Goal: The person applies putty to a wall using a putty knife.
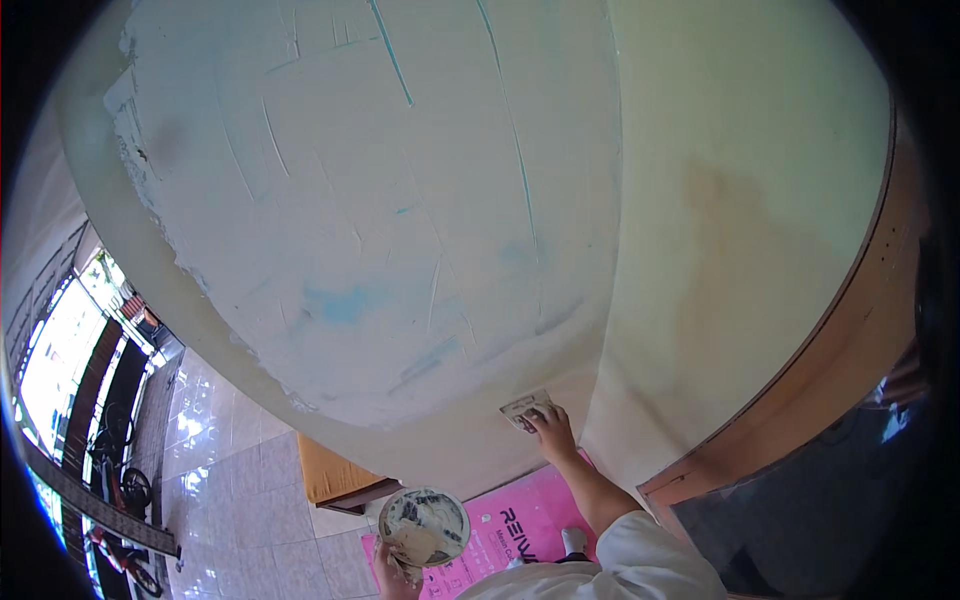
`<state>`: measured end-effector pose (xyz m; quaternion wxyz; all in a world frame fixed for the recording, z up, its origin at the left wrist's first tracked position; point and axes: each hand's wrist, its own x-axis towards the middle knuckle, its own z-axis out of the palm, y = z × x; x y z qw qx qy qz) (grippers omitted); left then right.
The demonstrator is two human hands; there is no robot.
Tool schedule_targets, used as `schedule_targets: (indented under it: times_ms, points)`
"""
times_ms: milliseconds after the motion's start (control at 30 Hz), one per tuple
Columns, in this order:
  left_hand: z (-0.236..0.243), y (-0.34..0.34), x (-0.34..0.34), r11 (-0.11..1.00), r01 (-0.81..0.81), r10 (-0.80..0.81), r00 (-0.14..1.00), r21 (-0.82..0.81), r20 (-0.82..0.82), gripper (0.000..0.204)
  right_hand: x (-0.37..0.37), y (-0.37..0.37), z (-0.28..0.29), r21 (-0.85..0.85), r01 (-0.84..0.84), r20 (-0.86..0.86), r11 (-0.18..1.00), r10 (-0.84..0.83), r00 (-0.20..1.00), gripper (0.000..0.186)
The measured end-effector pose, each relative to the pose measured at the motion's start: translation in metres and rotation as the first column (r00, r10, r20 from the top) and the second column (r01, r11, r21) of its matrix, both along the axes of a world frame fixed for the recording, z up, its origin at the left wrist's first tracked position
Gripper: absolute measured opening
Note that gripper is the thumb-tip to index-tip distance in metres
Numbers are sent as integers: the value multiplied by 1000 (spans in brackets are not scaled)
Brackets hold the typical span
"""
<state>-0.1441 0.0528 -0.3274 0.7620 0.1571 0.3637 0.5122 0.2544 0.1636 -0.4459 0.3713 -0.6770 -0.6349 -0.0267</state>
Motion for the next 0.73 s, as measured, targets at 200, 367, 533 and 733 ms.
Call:
schedule_targets:
  times_ms: [200, 367, 533, 733]
  points:
    - [-13, -1, 5, 992, -77, 81, 996, 97, -34, 47, 6, -7, 48, 31, -83, 41, 996, 81, 996, 50]
    - [-18, 1, 16, 983, -90, 98, 994, 160, -44, 48, 31, 50, 240, 638, -25, 0, 769, 33, 999, 41]
    - [-1, -19, 32, 968, -179, 180, 984, 178, 13, 49, 47, 71, 519, 908, -97, 206, 408, -233, 950, 41]
    - [-34, -21, 15, 930, -228, 286, 942, 289, -176, 53, 6, 84, 747, 822, 36, 280, 569, -458, 844, 36]
